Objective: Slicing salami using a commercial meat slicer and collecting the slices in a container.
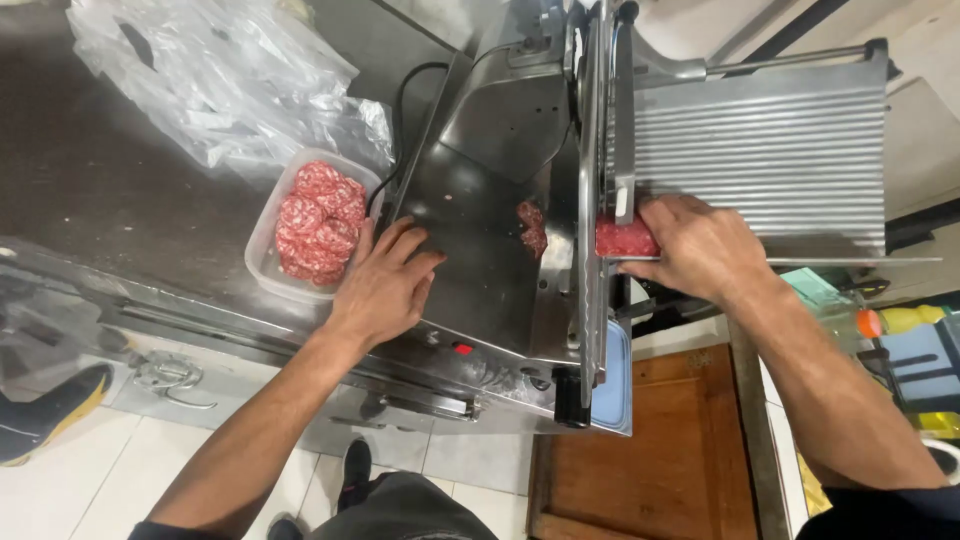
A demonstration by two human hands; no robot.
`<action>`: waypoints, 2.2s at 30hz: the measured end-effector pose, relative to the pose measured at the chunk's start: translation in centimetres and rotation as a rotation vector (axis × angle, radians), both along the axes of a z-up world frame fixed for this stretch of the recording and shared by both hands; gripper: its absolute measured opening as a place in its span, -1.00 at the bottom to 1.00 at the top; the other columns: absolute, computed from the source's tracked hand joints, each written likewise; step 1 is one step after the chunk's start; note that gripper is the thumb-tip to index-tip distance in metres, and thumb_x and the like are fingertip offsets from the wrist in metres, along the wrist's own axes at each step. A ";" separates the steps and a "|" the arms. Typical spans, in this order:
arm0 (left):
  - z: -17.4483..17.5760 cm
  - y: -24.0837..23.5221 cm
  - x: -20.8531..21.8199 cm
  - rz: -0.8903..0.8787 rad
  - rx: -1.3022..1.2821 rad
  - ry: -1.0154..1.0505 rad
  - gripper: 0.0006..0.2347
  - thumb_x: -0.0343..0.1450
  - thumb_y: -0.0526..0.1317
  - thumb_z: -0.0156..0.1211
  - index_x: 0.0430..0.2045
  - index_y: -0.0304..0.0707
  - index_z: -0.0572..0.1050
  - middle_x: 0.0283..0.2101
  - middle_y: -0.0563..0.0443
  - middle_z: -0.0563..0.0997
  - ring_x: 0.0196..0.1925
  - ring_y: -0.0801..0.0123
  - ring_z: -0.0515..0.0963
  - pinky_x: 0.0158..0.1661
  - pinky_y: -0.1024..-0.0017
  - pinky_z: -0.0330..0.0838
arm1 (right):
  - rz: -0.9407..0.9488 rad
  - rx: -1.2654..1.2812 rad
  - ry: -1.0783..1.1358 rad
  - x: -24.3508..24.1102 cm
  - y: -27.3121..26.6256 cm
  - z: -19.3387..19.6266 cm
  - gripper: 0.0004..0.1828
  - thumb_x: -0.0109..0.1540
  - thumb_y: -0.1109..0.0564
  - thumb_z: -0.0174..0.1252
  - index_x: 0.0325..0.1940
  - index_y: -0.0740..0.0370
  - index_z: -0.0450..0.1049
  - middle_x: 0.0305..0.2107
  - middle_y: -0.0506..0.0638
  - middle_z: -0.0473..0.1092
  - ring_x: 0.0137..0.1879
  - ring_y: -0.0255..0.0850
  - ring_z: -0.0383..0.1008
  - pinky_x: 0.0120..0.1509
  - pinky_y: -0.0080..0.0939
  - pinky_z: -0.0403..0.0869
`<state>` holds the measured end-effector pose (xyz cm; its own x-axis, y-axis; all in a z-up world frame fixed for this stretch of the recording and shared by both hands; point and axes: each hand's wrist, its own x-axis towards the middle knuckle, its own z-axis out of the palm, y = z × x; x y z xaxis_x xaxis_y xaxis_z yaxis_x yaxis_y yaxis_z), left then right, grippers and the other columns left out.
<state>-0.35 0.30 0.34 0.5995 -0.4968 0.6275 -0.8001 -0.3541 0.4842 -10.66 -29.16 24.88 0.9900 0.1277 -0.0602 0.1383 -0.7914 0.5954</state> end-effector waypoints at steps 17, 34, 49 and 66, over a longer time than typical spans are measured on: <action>0.1 -0.2 0.2 0.002 0.002 0.011 -0.75 0.30 -0.29 0.26 -0.15 -0.14 0.62 0.14 -0.10 0.47 0.38 -0.01 0.30 0.36 -0.23 0.02 | -0.217 -0.080 0.047 7.7 -3.3 0.3 -0.23 0.04 -0.46 0.34 0.03 0.13 0.42 -0.21 0.04 0.51 -0.20 -0.01 0.63 -0.14 0.03 0.62; -0.5 0.4 -0.3 0.043 0.037 -0.040 -0.70 0.30 -0.26 0.23 -0.08 -0.19 0.58 0.17 -0.13 0.45 0.41 0.03 0.24 0.37 -0.30 -0.08 | -0.129 -0.063 -0.023 6.6 -3.2 0.2 -0.33 0.02 -0.40 0.42 -0.14 0.15 0.47 -0.26 0.12 0.56 -0.13 0.06 0.61 0.01 0.07 0.57; -0.5 -0.1 0.0 -0.012 -0.029 -0.015 -0.73 0.30 -0.29 0.23 -0.12 -0.20 0.61 0.18 -0.15 0.44 0.40 -0.01 0.26 0.33 -0.26 -0.01 | -0.253 -0.033 0.123 -0.2 2.3 0.8 -0.34 0.10 -0.40 0.27 0.01 0.11 0.40 -0.08 0.11 0.49 -0.14 0.07 0.61 -0.06 0.08 0.60; -0.3 0.0 0.4 -0.071 -0.050 0.016 -0.72 0.22 -0.36 0.29 -0.21 -0.11 0.65 0.14 -0.06 0.47 0.40 -0.02 0.30 0.36 -0.20 0.03 | -0.290 -0.041 0.148 5.8 -2.4 0.3 -0.21 0.01 -0.48 0.33 0.01 0.16 0.43 -0.10 0.13 0.53 -0.19 0.05 0.65 -0.06 0.05 0.62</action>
<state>0.02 0.34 0.06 0.5738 -0.5070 0.6432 -0.8146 -0.2720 0.5123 -4.82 -31.54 25.13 0.9649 -0.1639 -0.2051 -0.0022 -0.7862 0.6179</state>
